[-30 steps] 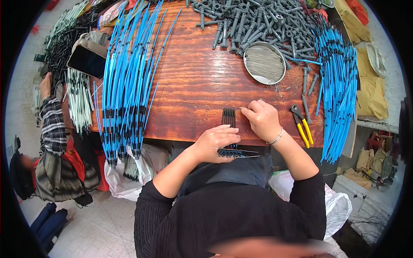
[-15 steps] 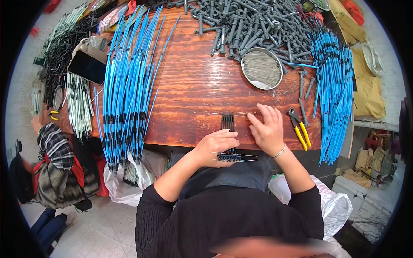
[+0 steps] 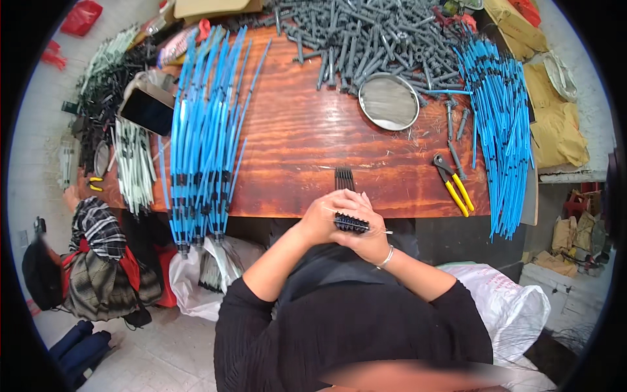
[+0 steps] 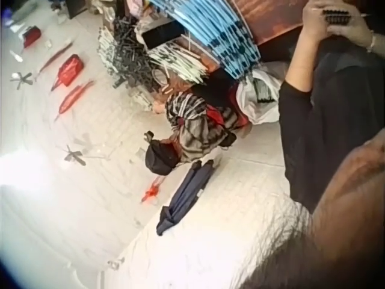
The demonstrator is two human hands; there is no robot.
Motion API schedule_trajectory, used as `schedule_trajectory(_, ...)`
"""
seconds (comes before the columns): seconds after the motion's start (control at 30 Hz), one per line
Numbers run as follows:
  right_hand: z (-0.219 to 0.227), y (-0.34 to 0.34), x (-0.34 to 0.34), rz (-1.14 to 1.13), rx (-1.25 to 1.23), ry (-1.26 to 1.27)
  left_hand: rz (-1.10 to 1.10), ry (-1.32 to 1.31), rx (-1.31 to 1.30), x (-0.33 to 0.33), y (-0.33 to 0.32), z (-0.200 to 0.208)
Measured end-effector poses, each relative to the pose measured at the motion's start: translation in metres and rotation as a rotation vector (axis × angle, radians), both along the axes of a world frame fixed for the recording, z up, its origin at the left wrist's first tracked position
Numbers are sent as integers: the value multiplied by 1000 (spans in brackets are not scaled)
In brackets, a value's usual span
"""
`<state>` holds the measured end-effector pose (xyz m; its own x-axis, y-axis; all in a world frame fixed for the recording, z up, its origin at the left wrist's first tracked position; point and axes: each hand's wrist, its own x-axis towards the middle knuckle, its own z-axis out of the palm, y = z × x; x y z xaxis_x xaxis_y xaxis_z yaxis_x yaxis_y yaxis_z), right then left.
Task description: Assembling bundles of blue plastic rods into connectors and securing them using pliers.
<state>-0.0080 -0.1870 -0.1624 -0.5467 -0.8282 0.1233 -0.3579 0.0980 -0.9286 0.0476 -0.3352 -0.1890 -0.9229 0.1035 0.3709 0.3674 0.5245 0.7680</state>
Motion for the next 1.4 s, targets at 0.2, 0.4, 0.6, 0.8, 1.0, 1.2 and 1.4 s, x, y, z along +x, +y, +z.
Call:
schedule_trajectory(0.2,9,17,2,-89,-186,-444,71,104,1,4,13,27)
schedule_trajectory(0.4,84,39,9,115,-426,-28,-193,-107,279,19,39,49)
schedule_trajectory(0.6,17,50,32,14,-151,61,-50,-164,368,39,62,-39)
schedule_trajectory(0.8,-1,48,34,-61,-171,-166,18,-293,257,53,60,-10)
schedule_trajectory(1.0,-10,44,8,13,-236,-271,-43,-518,-174,47,-5,93)
schedule_trajectory(1.2,-24,37,-20,24,-309,-473,694,-98,-328,-69,-104,88)
schedule_trajectory(1.4,-21,42,-32,-42,-252,-634,869,54,-737,-177,-143,62)
